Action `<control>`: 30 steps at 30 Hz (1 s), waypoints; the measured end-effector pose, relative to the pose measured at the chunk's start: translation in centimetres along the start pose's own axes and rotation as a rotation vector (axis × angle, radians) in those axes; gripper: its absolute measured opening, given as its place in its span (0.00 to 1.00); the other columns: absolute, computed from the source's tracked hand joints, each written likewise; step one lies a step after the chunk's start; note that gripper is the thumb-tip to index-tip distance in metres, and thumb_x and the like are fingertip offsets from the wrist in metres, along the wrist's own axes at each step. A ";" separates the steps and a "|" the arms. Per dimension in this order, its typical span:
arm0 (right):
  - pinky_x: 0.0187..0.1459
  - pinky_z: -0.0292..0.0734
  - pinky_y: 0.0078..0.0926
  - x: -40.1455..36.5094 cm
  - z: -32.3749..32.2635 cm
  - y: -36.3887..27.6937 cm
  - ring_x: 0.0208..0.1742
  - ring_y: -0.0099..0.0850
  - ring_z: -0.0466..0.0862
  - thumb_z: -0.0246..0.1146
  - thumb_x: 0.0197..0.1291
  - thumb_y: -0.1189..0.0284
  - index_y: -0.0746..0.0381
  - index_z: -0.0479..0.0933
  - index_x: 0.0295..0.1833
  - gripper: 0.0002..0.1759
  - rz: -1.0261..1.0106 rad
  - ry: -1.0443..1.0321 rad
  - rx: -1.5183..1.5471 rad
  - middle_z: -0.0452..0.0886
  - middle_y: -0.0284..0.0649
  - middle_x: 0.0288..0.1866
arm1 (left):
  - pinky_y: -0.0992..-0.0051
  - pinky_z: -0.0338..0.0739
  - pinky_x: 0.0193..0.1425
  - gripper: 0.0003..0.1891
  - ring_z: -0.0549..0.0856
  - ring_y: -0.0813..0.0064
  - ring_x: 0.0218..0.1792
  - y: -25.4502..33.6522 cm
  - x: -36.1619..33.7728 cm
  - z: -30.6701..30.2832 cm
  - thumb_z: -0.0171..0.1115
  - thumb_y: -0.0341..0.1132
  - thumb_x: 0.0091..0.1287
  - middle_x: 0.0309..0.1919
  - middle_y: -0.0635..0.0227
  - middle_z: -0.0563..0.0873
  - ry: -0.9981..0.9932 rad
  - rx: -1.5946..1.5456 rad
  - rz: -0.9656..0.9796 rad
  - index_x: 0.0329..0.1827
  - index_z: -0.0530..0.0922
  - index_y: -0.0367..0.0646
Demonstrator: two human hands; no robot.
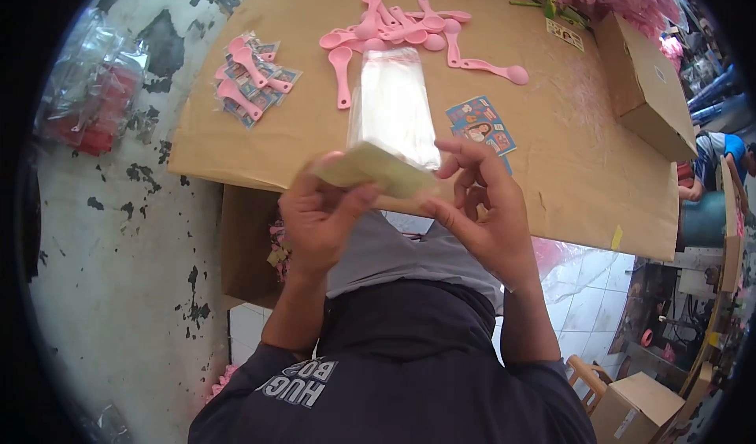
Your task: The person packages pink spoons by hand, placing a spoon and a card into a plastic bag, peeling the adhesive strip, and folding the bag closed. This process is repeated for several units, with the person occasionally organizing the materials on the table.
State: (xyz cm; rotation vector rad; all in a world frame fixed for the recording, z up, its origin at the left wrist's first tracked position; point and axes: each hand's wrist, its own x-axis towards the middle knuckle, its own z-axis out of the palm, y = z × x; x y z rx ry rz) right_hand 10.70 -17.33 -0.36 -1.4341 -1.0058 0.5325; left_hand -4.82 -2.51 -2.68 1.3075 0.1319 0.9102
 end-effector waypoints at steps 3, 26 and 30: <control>0.34 0.68 0.12 -0.6 -1.4 0.4 0.37 0.13 0.74 0.75 0.64 0.78 0.64 0.80 0.63 0.22 0.056 -0.013 -0.144 0.78 0.30 0.45 | 0.67 0.84 0.63 0.15 0.89 0.65 0.58 1.4 2.5 -2.4 0.65 0.17 0.72 0.56 0.49 0.89 0.007 0.281 0.283 0.61 0.80 0.30; 0.47 0.76 0.17 0.1 -5.7 1.3 0.43 0.16 0.83 0.67 0.75 0.73 0.68 0.84 0.53 0.09 0.157 0.301 -0.083 0.88 0.34 0.41 | 0.81 0.56 0.21 0.17 0.70 0.89 0.17 13.6 1.2 4.3 0.58 0.45 0.83 0.27 0.83 0.81 -0.230 -0.269 0.955 0.70 0.79 0.59; 0.49 0.77 0.18 -0.2 -5.6 1.1 0.45 0.17 0.84 0.67 0.75 0.73 0.70 0.84 0.53 0.10 0.158 0.291 -0.067 0.88 0.35 0.43 | 0.80 0.50 0.19 0.17 0.68 0.88 0.14 15.4 -0.7 5.2 0.59 0.34 0.81 0.23 0.81 0.77 -0.209 -0.171 0.628 0.68 0.80 0.61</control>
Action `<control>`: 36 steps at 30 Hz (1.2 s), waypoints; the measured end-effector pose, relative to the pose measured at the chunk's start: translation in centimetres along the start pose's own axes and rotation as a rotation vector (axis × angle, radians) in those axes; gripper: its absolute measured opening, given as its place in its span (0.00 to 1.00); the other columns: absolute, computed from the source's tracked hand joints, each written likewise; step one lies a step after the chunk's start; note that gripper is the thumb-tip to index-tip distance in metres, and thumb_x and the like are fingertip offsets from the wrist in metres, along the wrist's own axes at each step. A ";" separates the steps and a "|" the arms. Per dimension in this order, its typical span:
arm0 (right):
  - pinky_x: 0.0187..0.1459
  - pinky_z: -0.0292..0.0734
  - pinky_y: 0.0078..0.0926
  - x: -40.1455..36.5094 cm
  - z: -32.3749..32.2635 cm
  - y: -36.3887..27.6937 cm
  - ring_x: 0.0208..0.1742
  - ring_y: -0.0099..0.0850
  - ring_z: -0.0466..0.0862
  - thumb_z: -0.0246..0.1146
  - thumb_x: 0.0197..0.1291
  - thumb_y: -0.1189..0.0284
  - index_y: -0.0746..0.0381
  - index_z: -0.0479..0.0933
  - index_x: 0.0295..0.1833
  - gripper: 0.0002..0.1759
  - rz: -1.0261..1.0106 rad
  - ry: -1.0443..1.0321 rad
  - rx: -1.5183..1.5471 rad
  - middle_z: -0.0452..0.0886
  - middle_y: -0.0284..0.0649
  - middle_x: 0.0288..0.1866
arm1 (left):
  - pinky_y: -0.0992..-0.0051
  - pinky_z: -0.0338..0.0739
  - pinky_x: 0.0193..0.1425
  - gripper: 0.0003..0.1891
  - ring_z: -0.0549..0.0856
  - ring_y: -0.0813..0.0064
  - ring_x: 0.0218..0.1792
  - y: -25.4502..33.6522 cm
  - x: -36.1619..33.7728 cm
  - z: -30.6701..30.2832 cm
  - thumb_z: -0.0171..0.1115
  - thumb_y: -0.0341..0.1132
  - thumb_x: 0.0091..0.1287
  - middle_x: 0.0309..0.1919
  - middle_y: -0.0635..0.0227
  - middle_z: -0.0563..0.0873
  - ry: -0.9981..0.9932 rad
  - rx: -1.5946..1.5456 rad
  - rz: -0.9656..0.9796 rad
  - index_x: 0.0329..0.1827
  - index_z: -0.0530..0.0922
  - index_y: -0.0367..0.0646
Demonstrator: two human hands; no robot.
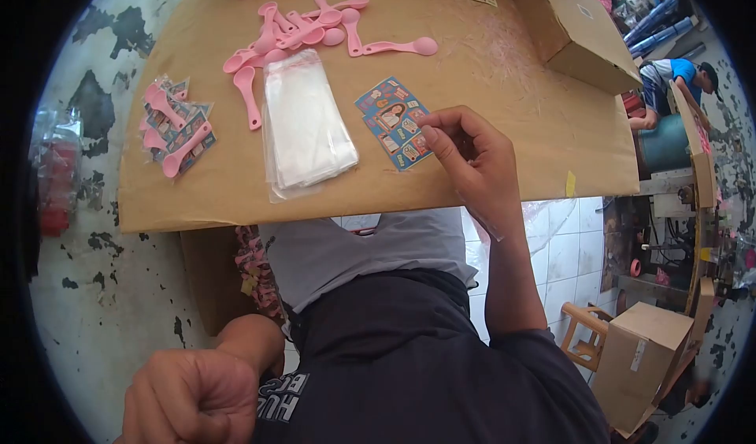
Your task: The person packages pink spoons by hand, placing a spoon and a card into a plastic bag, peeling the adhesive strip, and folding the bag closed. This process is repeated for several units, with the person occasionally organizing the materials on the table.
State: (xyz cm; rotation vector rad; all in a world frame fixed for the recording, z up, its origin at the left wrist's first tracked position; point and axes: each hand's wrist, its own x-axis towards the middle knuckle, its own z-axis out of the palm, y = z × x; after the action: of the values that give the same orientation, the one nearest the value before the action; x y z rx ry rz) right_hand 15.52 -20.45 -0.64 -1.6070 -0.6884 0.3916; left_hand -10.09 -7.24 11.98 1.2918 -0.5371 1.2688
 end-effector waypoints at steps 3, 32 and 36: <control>0.50 0.77 0.18 -0.2 -0.2 0.0 0.45 0.17 0.84 0.67 0.76 0.73 0.70 0.84 0.53 0.11 0.016 0.005 -0.013 0.88 0.35 0.43 | 0.80 0.49 0.19 0.20 0.67 0.88 0.13 -1.4 -0.4 1.4 0.58 0.27 0.78 0.23 0.81 0.76 0.093 -0.123 -0.012 0.67 0.81 0.61; 0.49 0.77 0.18 0.0 0.0 1.4 0.44 0.17 0.83 0.68 0.75 0.70 0.69 0.84 0.54 0.12 0.025 -0.022 0.042 0.87 0.33 0.41 | 0.82 0.71 0.20 0.19 0.76 0.78 0.16 -4.4 -2.4 -1.5 0.71 0.14 0.59 0.14 0.72 0.74 0.039 -0.488 0.329 0.19 0.71 0.44; 0.49 0.76 0.17 0.0 0.2 1.5 0.44 0.16 0.83 0.68 0.75 0.70 0.69 0.84 0.53 0.12 0.009 -0.025 0.065 0.87 0.33 0.41 | 0.78 0.51 0.20 0.17 0.68 0.86 0.14 -4.7 0.5 1.4 0.59 0.32 0.80 0.25 0.79 0.78 0.062 -0.268 0.194 0.69 0.80 0.60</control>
State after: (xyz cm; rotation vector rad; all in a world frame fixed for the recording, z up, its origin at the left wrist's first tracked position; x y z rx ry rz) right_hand 15.70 -20.39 -2.14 -1.5466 -0.6809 0.4374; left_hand -5.31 -7.33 10.92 0.9917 -0.7749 1.3395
